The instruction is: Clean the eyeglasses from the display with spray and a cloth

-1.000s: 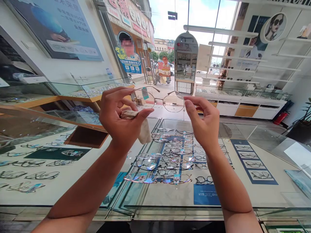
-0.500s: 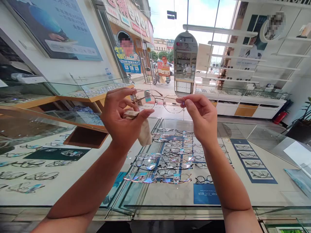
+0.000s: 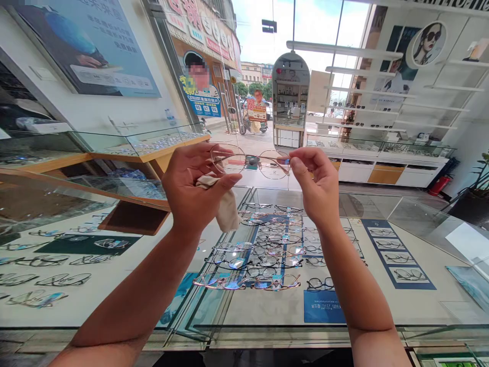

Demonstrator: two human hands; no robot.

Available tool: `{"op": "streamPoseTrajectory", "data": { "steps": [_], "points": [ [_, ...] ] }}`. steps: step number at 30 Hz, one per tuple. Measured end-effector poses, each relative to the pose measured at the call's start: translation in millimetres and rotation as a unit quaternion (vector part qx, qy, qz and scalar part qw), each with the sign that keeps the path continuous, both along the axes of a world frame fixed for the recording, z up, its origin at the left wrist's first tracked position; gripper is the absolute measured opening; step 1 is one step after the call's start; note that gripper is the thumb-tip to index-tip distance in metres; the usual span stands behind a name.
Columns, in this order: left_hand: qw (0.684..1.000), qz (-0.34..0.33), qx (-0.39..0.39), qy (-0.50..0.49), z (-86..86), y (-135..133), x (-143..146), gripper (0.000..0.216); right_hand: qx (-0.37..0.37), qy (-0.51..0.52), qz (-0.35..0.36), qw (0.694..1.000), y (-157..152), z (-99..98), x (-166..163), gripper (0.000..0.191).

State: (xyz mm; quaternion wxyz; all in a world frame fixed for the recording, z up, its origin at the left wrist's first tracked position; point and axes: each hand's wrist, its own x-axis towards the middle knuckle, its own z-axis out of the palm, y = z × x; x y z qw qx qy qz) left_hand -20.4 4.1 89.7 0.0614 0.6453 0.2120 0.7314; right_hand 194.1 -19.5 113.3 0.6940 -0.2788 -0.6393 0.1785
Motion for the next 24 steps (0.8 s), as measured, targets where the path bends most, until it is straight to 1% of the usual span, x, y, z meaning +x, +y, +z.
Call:
{"op": "streamPoseTrajectory", "data": {
  "steps": [2,5,9,11,13,15,16,17,18,20,22,24],
  "points": [
    [0.999,-0.03,-0.037,-0.022,4.7,-8,2,0.049,-0.013,-0.003,0.006,1.0,1,-0.7,1,0.014],
    [0.995,-0.047,-0.08,-0.048,9.2,-15,3,0.046,-0.032,-0.005,0.028,0.999,0,-1.3,0,0.016],
    [0.993,-0.061,-0.074,-0.075,7.8,-13,4,0.05,-0.038,-0.014,0.017,0.999,0,-0.3,-1,0.015],
    [0.99,-0.074,-0.085,-0.08,6.0,-10,4,0.049,-0.048,-0.014,0.016,0.999,1,0.2,-1,0.015],
    [0.984,-0.098,-0.122,-0.084,5.3,-9,4,0.044,-0.073,0.003,0.037,0.997,4,0.1,1,0.017],
    [0.967,-0.15,-0.18,-0.102,6.4,-11,3,0.043,-0.094,0.022,0.067,0.993,6,-0.9,2,0.016],
    [0.95,-0.187,-0.221,-0.115,7.6,-12,3,0.044,-0.096,0.019,0.08,0.992,7,-1.6,3,0.015],
    [0.927,-0.23,-0.267,-0.128,9.1,-14,3,0.047,-0.09,0.005,0.089,0.992,7,-2.4,3,0.016],
    [0.897,-0.274,-0.318,-0.138,10.7,-16,4,0.051,-0.079,-0.019,0.093,0.992,6,-3.3,2,0.02],
    [0.826,-0.354,-0.412,-0.148,13.8,-21,7,0.058,-0.05,-0.077,0.097,0.991,3,-4.8,1,0.032],
    [0.764,-0.408,-0.478,-0.146,15.8,-25,11,0.059,-0.023,-0.116,0.1,0.988,0,-5.7,-2,0.038],
    [0.725,-0.435,-0.515,-0.142,16.3,-28,16,0.053,0.003,-0.12,0.102,0.988,-2,-5.8,-3,0.034]
  ]
}}
